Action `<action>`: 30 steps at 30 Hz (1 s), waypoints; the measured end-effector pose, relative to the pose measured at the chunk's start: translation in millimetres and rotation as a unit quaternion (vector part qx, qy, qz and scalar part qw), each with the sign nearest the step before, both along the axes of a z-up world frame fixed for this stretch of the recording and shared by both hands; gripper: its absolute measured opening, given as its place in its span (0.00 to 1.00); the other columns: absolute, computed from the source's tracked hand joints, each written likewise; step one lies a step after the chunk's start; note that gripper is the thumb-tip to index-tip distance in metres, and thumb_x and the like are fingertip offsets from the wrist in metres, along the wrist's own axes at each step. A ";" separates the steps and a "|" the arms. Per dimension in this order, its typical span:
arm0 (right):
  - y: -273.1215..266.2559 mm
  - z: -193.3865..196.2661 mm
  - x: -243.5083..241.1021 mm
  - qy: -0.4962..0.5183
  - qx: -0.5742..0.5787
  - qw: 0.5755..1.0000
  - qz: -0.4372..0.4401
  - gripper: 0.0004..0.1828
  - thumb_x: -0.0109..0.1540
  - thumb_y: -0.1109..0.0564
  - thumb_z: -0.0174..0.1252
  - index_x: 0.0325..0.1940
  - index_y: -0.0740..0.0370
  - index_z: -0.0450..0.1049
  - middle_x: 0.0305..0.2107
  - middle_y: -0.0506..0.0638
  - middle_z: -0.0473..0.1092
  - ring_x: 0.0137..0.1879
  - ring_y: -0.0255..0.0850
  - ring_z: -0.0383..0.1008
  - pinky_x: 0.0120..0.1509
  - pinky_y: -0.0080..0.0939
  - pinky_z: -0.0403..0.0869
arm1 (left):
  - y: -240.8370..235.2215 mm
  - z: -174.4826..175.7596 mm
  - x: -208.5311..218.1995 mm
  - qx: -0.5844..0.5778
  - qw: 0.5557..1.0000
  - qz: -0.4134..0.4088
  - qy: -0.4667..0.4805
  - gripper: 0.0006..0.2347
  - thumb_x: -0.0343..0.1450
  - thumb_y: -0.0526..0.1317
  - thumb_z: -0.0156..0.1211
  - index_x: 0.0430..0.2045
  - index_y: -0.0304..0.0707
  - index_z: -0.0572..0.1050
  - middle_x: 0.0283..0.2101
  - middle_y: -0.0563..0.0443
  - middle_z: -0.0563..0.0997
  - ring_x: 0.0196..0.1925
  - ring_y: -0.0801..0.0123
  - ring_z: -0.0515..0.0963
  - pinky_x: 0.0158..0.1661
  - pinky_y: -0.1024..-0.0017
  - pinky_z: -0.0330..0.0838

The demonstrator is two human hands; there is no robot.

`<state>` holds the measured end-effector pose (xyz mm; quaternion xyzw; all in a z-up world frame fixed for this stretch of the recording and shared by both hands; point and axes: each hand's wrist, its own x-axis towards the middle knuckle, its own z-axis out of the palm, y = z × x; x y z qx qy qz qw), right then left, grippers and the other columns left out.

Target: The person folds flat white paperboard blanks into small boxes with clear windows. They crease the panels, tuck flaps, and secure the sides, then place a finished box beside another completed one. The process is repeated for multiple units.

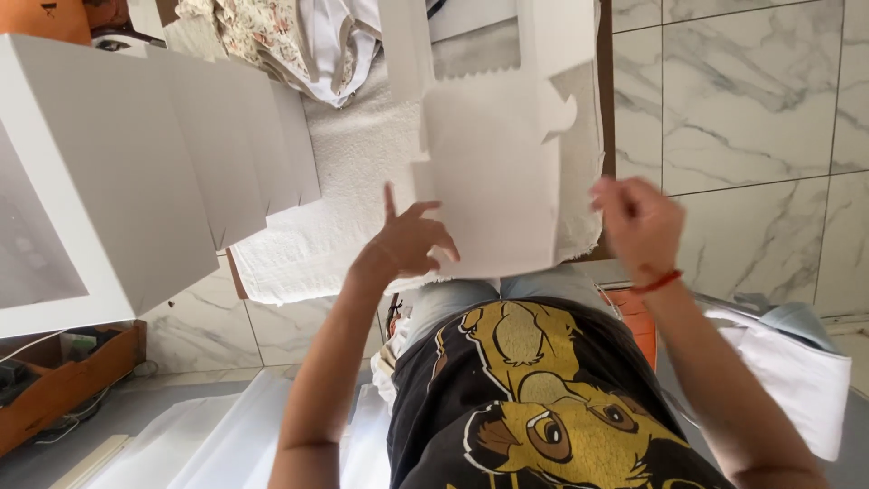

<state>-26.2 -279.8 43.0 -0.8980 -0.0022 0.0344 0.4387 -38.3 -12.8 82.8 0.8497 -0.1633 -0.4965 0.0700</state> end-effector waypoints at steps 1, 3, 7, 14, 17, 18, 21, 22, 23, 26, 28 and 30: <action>-7.5 -9.8 12.7 0.002 0.002 1.000 0.001 0.09 0.63 0.59 0.54 0.28 0.60 0.72 0.18 0.51 0.69 0.24 0.42 0.68 0.27 0.34 0.65 | 1.9 -0.9 1.4 0.002 1.000 0.001 0.002 0.10 0.62 0.45 0.56 0.34 0.72 0.71 0.47 0.73 0.69 0.64 0.73 0.47 0.57 0.42 0.20; -23.4 -29.9 36.6 0.186 0.123 0.972 -0.075 0.12 0.66 0.51 0.44 0.42 0.60 0.68 0.28 0.55 0.68 0.30 0.39 0.69 0.32 0.33 0.71 | 4.8 -4.3 2.1 -0.092 0.977 0.171 -0.084 0.15 0.59 0.36 0.53 0.33 0.67 0.72 0.45 0.67 0.71 0.61 0.71 0.54 0.58 0.43 0.28; -5.7 -75.6 84.1 0.230 0.202 0.947 -0.092 0.13 0.63 0.53 0.41 0.45 0.64 0.64 0.33 0.57 0.69 0.37 0.37 0.72 0.42 0.33 0.73 | -59.2 -62.0 18.3 -0.379 0.766 0.394 -0.338 0.07 0.62 0.34 0.56 0.29 0.52 0.73 0.30 0.61 0.76 0.31 0.74 0.78 0.36 0.74 0.74; 26.8 -116.6 124.4 0.360 0.215 0.905 -0.074 0.15 0.54 0.52 0.58 0.42 0.56 0.68 0.28 0.44 0.69 0.24 0.26 0.66 0.25 0.20 0.68 | -127.3 -127.3 38.4 -0.106 0.895 0.434 -0.014 0.22 0.56 0.54 0.49 0.38 0.40 0.63 0.39 0.43 0.71 0.42 0.52 0.73 0.43 0.59 0.68; 31.0 -100.1 119.9 0.375 0.228 0.898 -0.035 0.20 0.51 0.54 0.62 0.44 0.58 0.66 0.30 0.42 0.68 0.21 0.23 0.60 0.19 0.15 0.59 | -121.9 -179.8 19.1 -0.172 0.817 0.549 0.034 0.12 0.57 0.44 0.50 0.27 0.39 0.73 0.27 0.45 0.76 0.28 0.58 0.78 0.31 0.67 0.74; 33.3 -96.1 118.6 0.387 0.242 0.889 -0.019 0.26 0.50 0.53 0.64 0.48 0.59 0.63 0.33 0.42 0.68 0.20 0.21 0.58 0.18 0.14 0.57 | -117.5 -195.7 11.9 -0.237 0.722 0.644 0.089 0.11 0.57 0.39 0.54 0.29 0.37 0.74 0.25 0.45 0.76 0.21 0.64 0.78 0.26 0.74 0.77; 33.2 -84.3 112.6 0.396 0.222 0.891 0.024 0.26 0.49 0.56 0.64 0.48 0.60 0.62 0.32 0.41 0.65 0.23 0.25 0.59 0.21 0.19 0.58 | -106.5 -174.3 5.4 -0.330 0.597 0.705 0.194 0.16 0.62 0.34 0.52 0.42 0.27 0.67 0.38 0.35 0.74 0.35 0.59 0.77 0.36 0.67 0.75; 29.8 -77.8 111.0 0.398 0.220 0.890 0.026 0.26 0.49 0.56 0.64 0.48 0.60 0.62 0.32 0.41 0.65 0.23 0.25 0.59 0.21 0.19 0.58 | -106.6 -172.0 5.9 -0.331 0.594 0.707 0.193 0.16 0.62 0.34 0.52 0.42 0.27 0.67 0.38 0.35 0.74 0.35 0.59 0.77 0.36 0.67 0.75; 26.4 -71.4 109.3 0.365 0.188 0.909 0.075 0.26 0.49 0.57 0.63 0.49 0.60 0.63 0.36 0.44 0.66 0.27 0.28 0.61 0.25 0.22 0.60 | -106.6 -169.9 6.2 -0.333 0.586 0.710 0.204 0.16 0.62 0.34 0.53 0.42 0.27 0.67 0.38 0.35 0.74 0.35 0.58 0.77 0.36 0.66 0.75; 14.0 -63.5 100.0 0.309 0.121 0.930 0.155 0.28 0.48 0.56 0.64 0.51 0.59 0.64 0.40 0.47 0.66 0.32 0.33 0.64 0.30 0.27 0.64 | -107.3 -174.9 4.3 -0.342 0.556 0.723 0.228 0.16 0.62 0.34 0.53 0.43 0.27 0.66 0.39 0.36 0.74 0.36 0.57 0.77 0.36 0.64 0.75; 7.5 -68.2 93.0 0.282 0.087 0.937 0.185 0.30 0.48 0.54 0.65 0.51 0.60 0.64 0.41 0.48 0.66 0.33 0.34 0.63 0.31 0.29 0.64 | -106.7 -178.9 5.6 -0.349 0.537 0.730 0.240 0.16 0.63 0.34 0.52 0.44 0.26 0.65 0.39 0.36 0.74 0.36 0.58 0.77 0.37 0.63 0.74; 1.6 -79.5 82.9 0.312 -0.045 0.929 0.193 0.35 0.48 0.41 0.63 0.54 0.53 0.63 0.30 0.46 0.67 0.30 0.37 0.66 0.32 0.32 0.67 | -106.3 -179.3 6.2 -0.357 0.523 0.728 0.262 0.15 0.63 0.34 0.51 0.43 0.28 0.66 0.38 0.39 0.74 0.36 0.61 0.77 0.37 0.65 0.74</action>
